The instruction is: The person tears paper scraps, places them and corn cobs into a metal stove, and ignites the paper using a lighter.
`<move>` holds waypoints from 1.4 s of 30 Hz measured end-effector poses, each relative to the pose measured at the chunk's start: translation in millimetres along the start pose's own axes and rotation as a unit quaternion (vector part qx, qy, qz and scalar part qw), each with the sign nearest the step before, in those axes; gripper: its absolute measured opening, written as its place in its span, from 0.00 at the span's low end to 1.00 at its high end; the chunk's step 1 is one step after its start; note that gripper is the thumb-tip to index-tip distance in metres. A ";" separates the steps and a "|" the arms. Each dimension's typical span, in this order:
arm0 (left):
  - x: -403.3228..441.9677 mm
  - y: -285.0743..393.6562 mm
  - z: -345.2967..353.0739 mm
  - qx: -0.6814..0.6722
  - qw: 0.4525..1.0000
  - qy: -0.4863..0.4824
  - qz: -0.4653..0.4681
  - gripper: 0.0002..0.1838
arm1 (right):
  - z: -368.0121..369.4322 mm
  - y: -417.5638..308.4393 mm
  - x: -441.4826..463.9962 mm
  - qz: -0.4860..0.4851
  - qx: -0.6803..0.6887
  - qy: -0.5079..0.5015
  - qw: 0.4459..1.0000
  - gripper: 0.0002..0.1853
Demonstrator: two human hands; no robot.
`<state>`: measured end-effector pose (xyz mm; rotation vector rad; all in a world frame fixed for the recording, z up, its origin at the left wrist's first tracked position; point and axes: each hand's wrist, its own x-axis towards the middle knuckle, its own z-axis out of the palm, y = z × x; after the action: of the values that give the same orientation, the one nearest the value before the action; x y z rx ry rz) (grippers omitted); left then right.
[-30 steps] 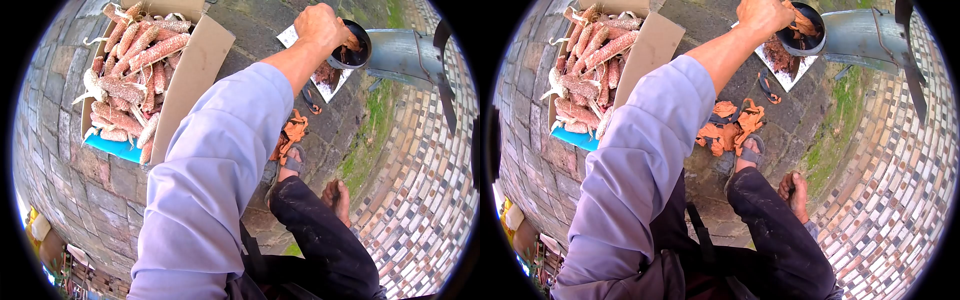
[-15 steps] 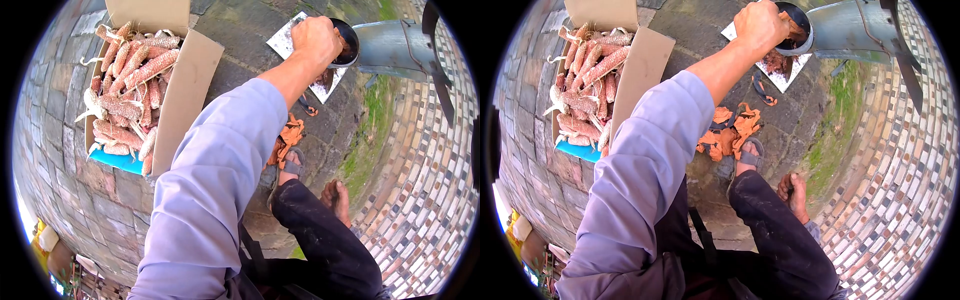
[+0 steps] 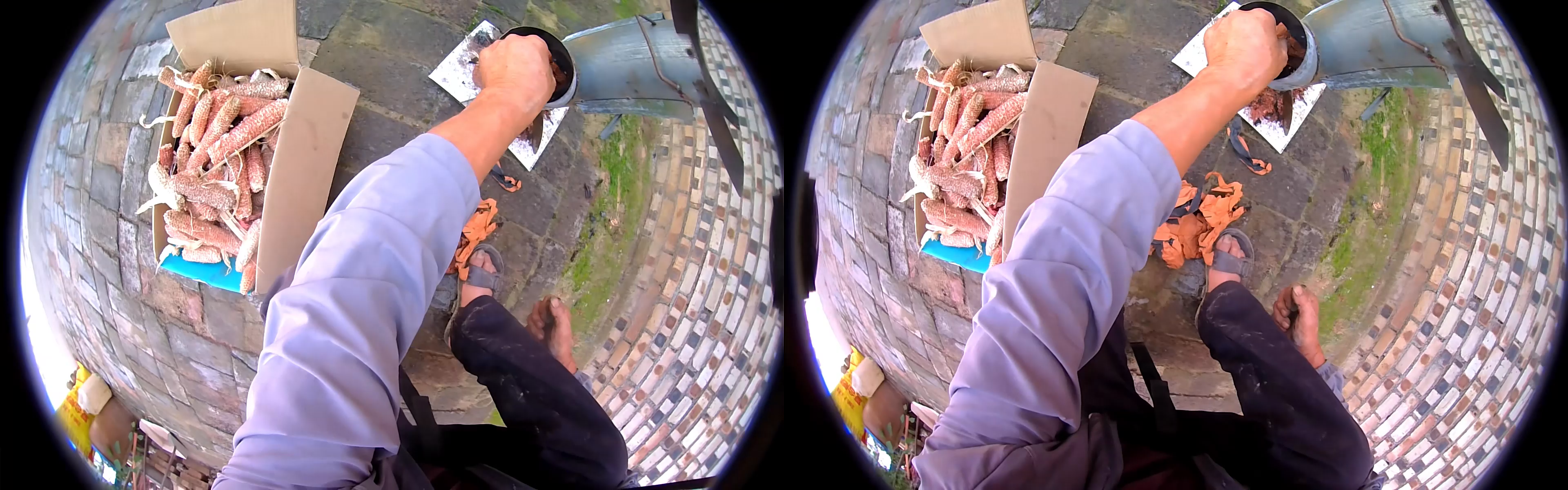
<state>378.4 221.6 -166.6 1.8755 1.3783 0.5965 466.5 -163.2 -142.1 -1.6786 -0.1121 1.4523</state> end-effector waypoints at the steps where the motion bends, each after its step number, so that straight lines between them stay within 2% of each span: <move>1: 0.0 -0.2 3.3 -0.035 0.999 0.008 0.001 0.11 | -1.2 1.1 -0.1 -0.001 0.002 0.002 1.000 0.23; 3: 0.7 0.5 12.1 -0.070 0.997 0.013 0.000 0.11 | -1.1 3.2 0.0 -0.002 0.001 0.007 1.000 0.23; 5: 6.8 2.7 19.9 -0.140 0.988 0.042 -0.055 0.12 | -2.2 3.0 1.6 -0.006 0.000 0.014 1.000 0.24; 7: 11.4 -2.6 23.9 -0.143 0.989 0.024 -0.040 0.13 | -3.3 3.4 2.0 0.002 -0.014 0.009 1.000 0.25; 9: 16.2 -7.2 25.0 -0.036 0.997 -0.067 0.001 0.13 | -2.4 4.9 3.0 0.004 -0.011 0.012 1.000 0.25; 10: 10.9 -6.7 16.0 -0.014 0.996 -0.074 0.044 0.13 | -2.2 5.9 3.3 0.003 -0.009 0.015 1.000 0.25; 11: 7.1 -9.5 12.5 -0.012 0.996 -0.077 0.045 0.13 | -4.3 7.9 3.5 0.004 -0.005 0.015 1.000 0.25; 14: -2.3 -16.9 -0.3 0.055 0.987 -0.050 0.140 0.15 | -8.8 11.0 6.6 -0.001 -0.009 -0.017 1.000 0.23; 18: -27.0 -24.5 -30.4 0.064 0.985 0.009 0.158 0.14 | -3.7 11.8 9.9 -0.009 -0.007 0.013 1.000 0.25; 20: -41.8 -26.1 -51.8 0.006 0.980 0.070 0.188 0.14 | -4.8 12.0 12.5 -0.006 -0.003 0.015 1.000 0.25; 21: -48.6 -33.2 -55.9 0.008 0.979 0.069 0.189 0.14 | -7.5 13.6 14.2 -0.001 0.004 0.010 1.000 0.25; 23: -64.1 -54.6 -55.4 0.028 0.980 -0.011 0.196 0.20 | -8.5 15.4 18.8 0.003 0.015 0.002 1.000 0.24; 25: -84.8 -72.5 -48.8 0.070 0.969 -0.171 0.165 0.19 | -7.5 14.4 23.8 0.014 0.016 0.005 1.000 0.23; 27: -109.0 -74.9 -36.7 0.158 0.928 -0.290 0.175 0.20 | -2.8 11.1 30.6 0.021 -0.005 0.008 1.000 0.21; 29: -126.2 -73.5 -17.3 0.201 0.882 -0.374 0.204 0.27 | 3.8 7.8 40.3 0.032 -0.027 0.012 0.999 0.21; 31: -143.6 -76.2 3.4 0.221 0.843 -0.384 0.304 0.34 | 12.6 4.8 53.0 -0.025 -0.119 0.007 0.993 0.19; 32: -150.1 -77.8 14.9 0.249 0.808 -0.415 0.335 0.34 | 17.9 1.0 57.0 -0.026 -0.118 0.007 0.993 0.19; 33: -157.7 -82.8 28.9 0.251 0.807 -0.416 0.336 0.34 | 23.4 -4.5 60.0 -0.035 -0.155 0.013 0.987 0.19; 35: -167.3 -89.0 49.0 0.303 0.759 -0.433 0.380 0.30 | 28.7 -8.5 66.6 -0.047 -0.189 0.019 0.981 0.18; 36: -165.4 -89.1 54.1 0.305 0.755 -0.450 0.365 0.24 | 28.7 -7.9 71.4 -0.062 -0.193 0.011 0.979 0.17; 37: -161.6 -85.9 51.4 0.307 0.754 -0.449 0.367 0.24 | 30.7 -10.6 75.3 -0.077 -0.198 0.003 0.977 0.17; 40: -154.4 -80.2 47.3 0.170 0.860 -0.416 0.242 0.19 | 29.5 -18.6 78.4 -0.074 -0.245 0.013 0.967 0.19; 41: -148.8 -75.4 41.0 0.170 0.857 -0.418 0.249 0.19 | 28.5 -20.2 81.7 -0.075 -0.241 0.019 0.967 0.19; 42: -142.3 -71.0 33.3 0.091 0.885 -0.405 0.212 0.19 | 27.1 -21.8 85.3 -0.117 -0.284 0.025 0.951 0.22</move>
<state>313.5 89.6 -235.5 2.2146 0.4863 -0.1561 480.4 -85.7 -189.8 -2.0691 -0.7381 1.2626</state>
